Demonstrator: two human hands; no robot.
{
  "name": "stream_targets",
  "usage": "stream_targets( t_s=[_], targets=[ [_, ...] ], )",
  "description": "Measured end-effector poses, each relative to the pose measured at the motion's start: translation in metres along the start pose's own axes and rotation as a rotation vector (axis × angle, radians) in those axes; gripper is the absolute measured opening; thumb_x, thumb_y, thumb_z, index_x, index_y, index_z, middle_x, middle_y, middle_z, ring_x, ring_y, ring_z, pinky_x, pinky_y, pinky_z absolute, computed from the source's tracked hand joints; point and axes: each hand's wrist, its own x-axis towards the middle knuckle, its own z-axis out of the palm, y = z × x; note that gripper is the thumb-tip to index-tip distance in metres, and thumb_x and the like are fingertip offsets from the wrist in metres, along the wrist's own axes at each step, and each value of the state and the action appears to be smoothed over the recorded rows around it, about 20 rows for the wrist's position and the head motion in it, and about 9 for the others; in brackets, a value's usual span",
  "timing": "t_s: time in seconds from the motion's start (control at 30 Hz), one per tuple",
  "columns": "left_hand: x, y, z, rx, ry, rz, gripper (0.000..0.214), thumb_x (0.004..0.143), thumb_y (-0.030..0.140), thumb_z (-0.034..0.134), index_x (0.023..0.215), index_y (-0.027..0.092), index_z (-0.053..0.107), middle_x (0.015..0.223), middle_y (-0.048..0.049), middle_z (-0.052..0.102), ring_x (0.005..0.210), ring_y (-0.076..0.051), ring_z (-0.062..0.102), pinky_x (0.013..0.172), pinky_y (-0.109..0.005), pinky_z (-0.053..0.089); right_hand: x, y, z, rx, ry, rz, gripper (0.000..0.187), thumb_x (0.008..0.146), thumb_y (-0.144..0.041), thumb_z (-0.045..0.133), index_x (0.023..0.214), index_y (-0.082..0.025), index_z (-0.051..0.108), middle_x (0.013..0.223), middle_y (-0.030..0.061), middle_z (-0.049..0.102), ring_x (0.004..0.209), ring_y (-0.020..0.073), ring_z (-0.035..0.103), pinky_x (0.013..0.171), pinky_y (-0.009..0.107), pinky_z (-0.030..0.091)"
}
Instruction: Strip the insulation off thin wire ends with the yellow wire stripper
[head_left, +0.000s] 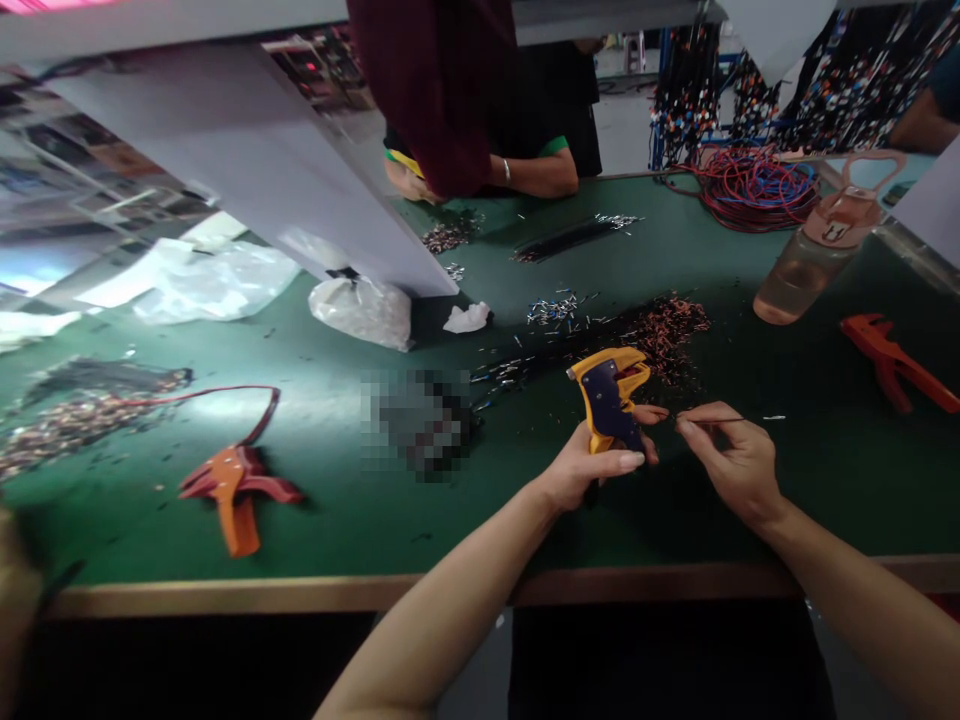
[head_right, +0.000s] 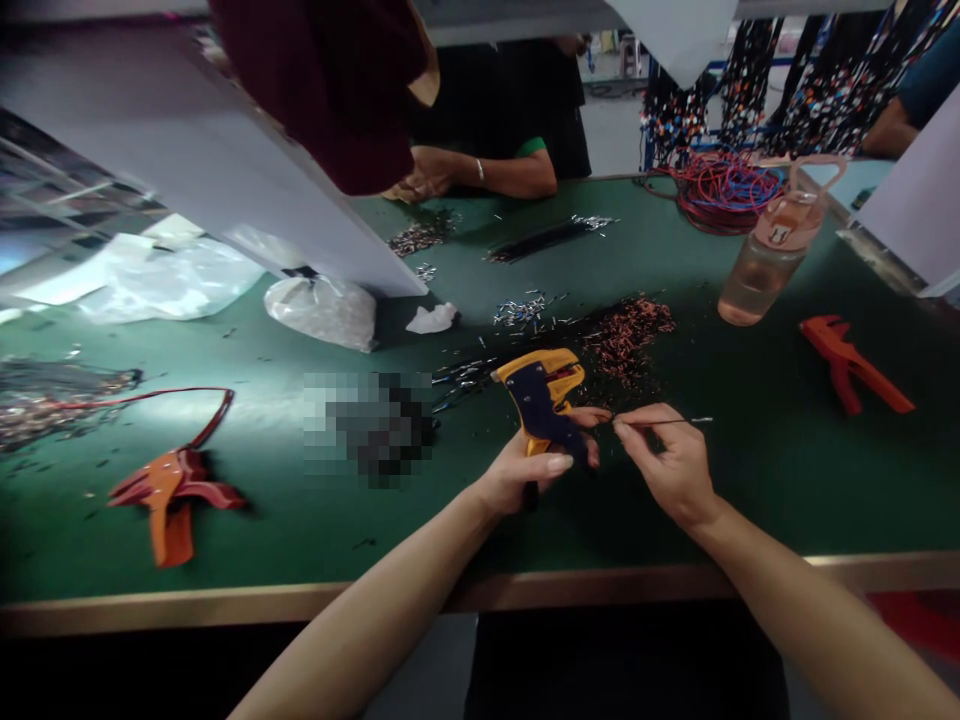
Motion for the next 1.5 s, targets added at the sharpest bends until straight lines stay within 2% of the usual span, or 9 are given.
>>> stream_targets(
  t_s=[0.1, 0.2, 0.33, 0.6, 0.8, 0.93, 1.1, 1.3, 1.5],
  targets=[
    [-0.002, 0.001, 0.000, 0.019, -0.009, -0.048, 0.057, 0.058, 0.038, 0.090, 0.108, 0.016, 0.075, 0.088, -0.0075, 0.076, 0.074, -0.019, 0.067, 0.079, -0.033, 0.049, -0.001, 0.000, 0.003, -0.007, -0.013, -0.024, 0.011, 0.086, -0.028, 0.067, 0.080, -0.024, 0.075, 0.075, 0.0037, 0.076, 0.064, 0.0183, 0.068, 0.064, 0.032, 0.057],
    [-0.003, 0.001, -0.002, 0.037, 0.006, -0.060, 0.061, 0.061, 0.039, 0.088, 0.115, 0.015, 0.073, 0.079, -0.0060, 0.075, 0.076, -0.019, 0.066, 0.079, -0.031, 0.048, 0.000, -0.001, 0.002, 0.004, -0.034, -0.024, 0.008, 0.085, -0.028, 0.069, 0.084, -0.024, 0.076, 0.077, 0.0033, 0.076, 0.065, 0.0178, 0.068, 0.064, 0.031, 0.057],
    [-0.002, 0.000, -0.005, 0.022, 0.043, -0.020, 0.062, 0.062, 0.038, 0.087, 0.117, 0.015, 0.071, 0.081, -0.0063, 0.074, 0.077, -0.018, 0.066, 0.077, -0.031, 0.047, 0.004, 0.000, -0.003, 0.003, -0.031, -0.048, 0.008, 0.085, -0.027, 0.069, 0.083, -0.023, 0.076, 0.077, 0.0033, 0.076, 0.067, 0.0181, 0.068, 0.066, 0.032, 0.057],
    [-0.002, 0.004, -0.004, 0.100, 0.058, -0.051, 0.063, 0.060, 0.040, 0.088, 0.115, 0.014, 0.072, 0.078, -0.0058, 0.074, 0.075, -0.018, 0.064, 0.075, -0.031, 0.046, 0.007, -0.001, -0.006, -0.013, -0.040, -0.106, 0.010, 0.085, -0.027, 0.070, 0.077, -0.024, 0.075, 0.074, 0.0035, 0.076, 0.068, 0.0200, 0.069, 0.067, 0.035, 0.058],
    [-0.001, 0.003, -0.005, 0.109, 0.061, -0.040, 0.062, 0.061, 0.039, 0.087, 0.116, 0.014, 0.071, 0.081, -0.0058, 0.074, 0.076, -0.019, 0.065, 0.077, -0.032, 0.046, 0.008, 0.000, -0.009, -0.028, 0.005, -0.044, 0.009, 0.085, -0.029, 0.069, 0.081, -0.025, 0.074, 0.076, 0.0028, 0.075, 0.066, 0.0186, 0.067, 0.064, 0.033, 0.056],
    [-0.002, 0.004, -0.005, 0.121, 0.065, -0.050, 0.063, 0.059, 0.039, 0.088, 0.115, 0.014, 0.071, 0.080, -0.0057, 0.074, 0.076, -0.019, 0.065, 0.076, -0.031, 0.046, 0.008, 0.002, -0.009, -0.022, 0.009, -0.072, 0.010, 0.087, -0.027, 0.067, 0.079, -0.024, 0.074, 0.076, 0.0030, 0.076, 0.069, 0.0190, 0.069, 0.068, 0.034, 0.056],
    [-0.003, 0.007, -0.004, 0.145, 0.095, -0.054, 0.063, 0.058, 0.040, 0.089, 0.113, 0.014, 0.072, 0.080, -0.0059, 0.074, 0.076, -0.018, 0.064, 0.074, -0.030, 0.045, 0.008, 0.000, -0.010, -0.009, 0.009, -0.069, 0.005, 0.084, -0.025, 0.070, 0.085, -0.025, 0.075, 0.076, 0.0015, 0.075, 0.066, 0.0175, 0.067, 0.063, 0.032, 0.054],
    [-0.001, 0.006, -0.005, 0.117, 0.100, -0.039, 0.066, 0.058, 0.041, 0.089, 0.115, 0.012, 0.071, 0.079, -0.0067, 0.074, 0.076, -0.020, 0.065, 0.076, -0.032, 0.046, 0.010, 0.000, -0.011, -0.059, -0.015, -0.114, 0.012, 0.086, -0.027, 0.068, 0.077, -0.025, 0.074, 0.074, 0.0025, 0.076, 0.067, 0.0194, 0.068, 0.066, 0.035, 0.053],
    [-0.002, 0.007, -0.005, 0.148, 0.065, -0.037, 0.071, 0.058, 0.041, 0.089, 0.122, 0.014, 0.070, 0.083, -0.0079, 0.074, 0.078, -0.020, 0.064, 0.075, -0.032, 0.046, 0.007, 0.003, -0.013, -0.109, 0.086, -0.168, 0.012, 0.088, -0.026, 0.067, 0.079, -0.025, 0.074, 0.075, 0.0025, 0.077, 0.067, 0.0194, 0.068, 0.065, 0.035, 0.052]
  ],
)
